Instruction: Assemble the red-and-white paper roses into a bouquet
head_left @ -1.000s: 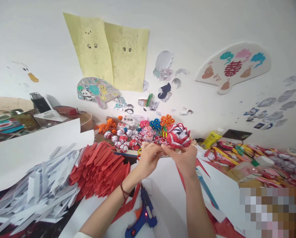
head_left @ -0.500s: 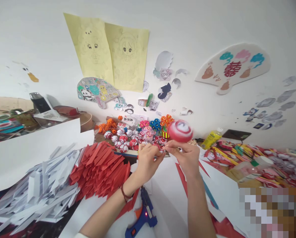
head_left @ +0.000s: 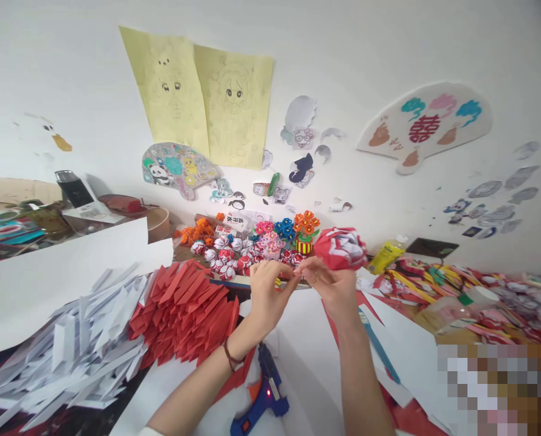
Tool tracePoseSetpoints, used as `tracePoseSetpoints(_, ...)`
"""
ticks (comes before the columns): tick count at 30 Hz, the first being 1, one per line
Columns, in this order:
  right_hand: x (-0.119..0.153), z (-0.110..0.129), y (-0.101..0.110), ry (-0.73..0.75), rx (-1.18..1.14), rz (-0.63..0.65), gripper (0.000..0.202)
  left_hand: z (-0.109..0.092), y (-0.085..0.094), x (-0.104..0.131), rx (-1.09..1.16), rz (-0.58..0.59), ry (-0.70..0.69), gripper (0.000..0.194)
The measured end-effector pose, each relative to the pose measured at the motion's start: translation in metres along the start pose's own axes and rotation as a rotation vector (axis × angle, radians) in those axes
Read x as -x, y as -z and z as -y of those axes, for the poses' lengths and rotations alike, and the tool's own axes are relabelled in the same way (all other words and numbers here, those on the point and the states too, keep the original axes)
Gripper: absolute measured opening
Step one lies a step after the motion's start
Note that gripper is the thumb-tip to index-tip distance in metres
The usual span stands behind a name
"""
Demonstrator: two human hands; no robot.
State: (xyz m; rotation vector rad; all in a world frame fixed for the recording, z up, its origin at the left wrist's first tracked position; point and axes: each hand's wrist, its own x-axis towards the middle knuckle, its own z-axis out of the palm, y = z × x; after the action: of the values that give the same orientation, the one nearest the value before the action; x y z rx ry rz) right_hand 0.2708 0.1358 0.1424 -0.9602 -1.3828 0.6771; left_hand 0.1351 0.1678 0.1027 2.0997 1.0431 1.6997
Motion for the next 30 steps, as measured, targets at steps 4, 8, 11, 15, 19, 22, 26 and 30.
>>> tracePoseSetpoints(4,-0.001,0.001,0.0,0.004,-0.004,-0.015,0.013,0.0,-0.002,0.003,0.023,-0.055,-0.04,0.017)
tracePoseSetpoints(8,0.0,0.003,0.0,0.028,0.012,-0.12,0.009,0.001,-0.002,0.005,0.073,-0.054,-0.053,0.017)
tracePoseSetpoints(11,0.003,0.01,-0.001,0.079,0.097,-0.219,0.007,0.004,0.001,0.002,0.229,0.048,-0.076,0.018)
tracePoseSetpoints(15,0.006,0.02,-0.006,0.09,0.123,-0.293,0.012,0.013,0.006,-0.005,0.419,0.247,-0.065,0.023)
tracePoseSetpoints(19,0.005,0.021,-0.011,0.094,0.109,-0.334,0.018,0.018,0.008,-0.011,0.438,0.333,-0.082,0.027)
tracePoseSetpoints(22,0.004,0.017,-0.009,0.062,0.138,-0.33,0.021,0.016,0.011,-0.014,0.405,0.371,-0.061,0.027)
tracePoseSetpoints(26,0.004,0.009,-0.001,0.016,0.155,-0.266,0.018,0.007,0.015,-0.016,0.41,0.489,-0.017,0.029)
tracePoseSetpoints(30,0.002,0.007,0.001,0.032,0.159,-0.277,0.016,0.006,0.013,-0.014,0.527,0.565,0.064,0.028)
